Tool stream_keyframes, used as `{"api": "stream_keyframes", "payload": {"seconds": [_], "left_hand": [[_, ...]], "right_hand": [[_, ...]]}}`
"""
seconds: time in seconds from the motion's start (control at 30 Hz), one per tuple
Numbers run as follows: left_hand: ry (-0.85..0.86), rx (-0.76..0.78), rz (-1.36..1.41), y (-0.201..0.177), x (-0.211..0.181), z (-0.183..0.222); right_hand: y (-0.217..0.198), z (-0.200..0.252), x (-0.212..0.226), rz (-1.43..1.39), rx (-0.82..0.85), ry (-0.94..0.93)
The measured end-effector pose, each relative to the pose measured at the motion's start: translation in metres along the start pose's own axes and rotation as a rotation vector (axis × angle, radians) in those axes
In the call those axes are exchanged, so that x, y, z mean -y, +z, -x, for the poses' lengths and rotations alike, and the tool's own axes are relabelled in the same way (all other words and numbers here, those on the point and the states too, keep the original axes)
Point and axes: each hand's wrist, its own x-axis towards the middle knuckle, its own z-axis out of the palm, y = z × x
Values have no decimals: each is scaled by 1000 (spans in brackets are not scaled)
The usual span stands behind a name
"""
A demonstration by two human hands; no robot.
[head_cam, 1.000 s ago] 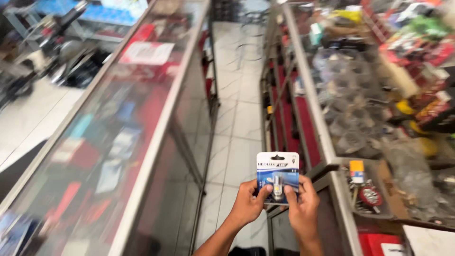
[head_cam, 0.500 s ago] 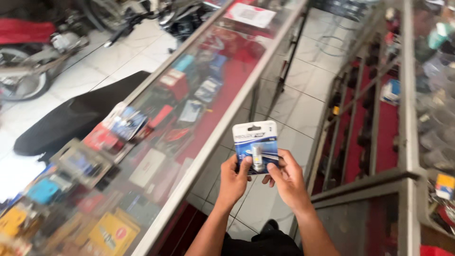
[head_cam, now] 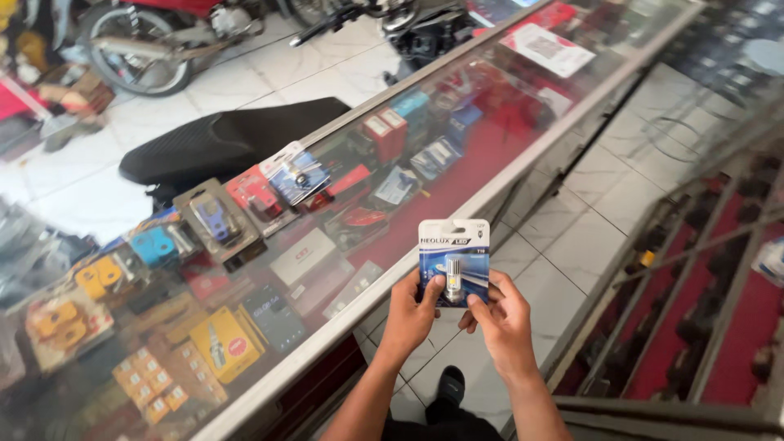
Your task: The person picks up packaged motorcycle components from a shelf, moves them to a glass display counter, and arranges them in a row.
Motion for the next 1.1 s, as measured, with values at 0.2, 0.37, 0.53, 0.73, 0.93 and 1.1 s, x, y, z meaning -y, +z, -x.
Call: {"api": "stream_keyframes", "payload": {"seconds": [0.2,0.37,0.53,0.73,0.93,1.1], "left_hand": [[41,-56,-36,18,-12,-25],[49,-140,-75,40,-16,-46],[53,-274,-61,47,-15,-59],[216,-416,48,37,-14,-48],[235,-499,-21,14,-13,-40],[223,-505,-30,-11,-34,-44]], "right_hand": [[-19,-40,-1,-40,54,5],[-33,-72,13,-73,138,12],[-43,-103,11,-27,320,-60],[-32,-130,-13,53,599,-100],[-6,-144,-10,178,687,-151],[24,-154,-3,186,717,-224]]}}
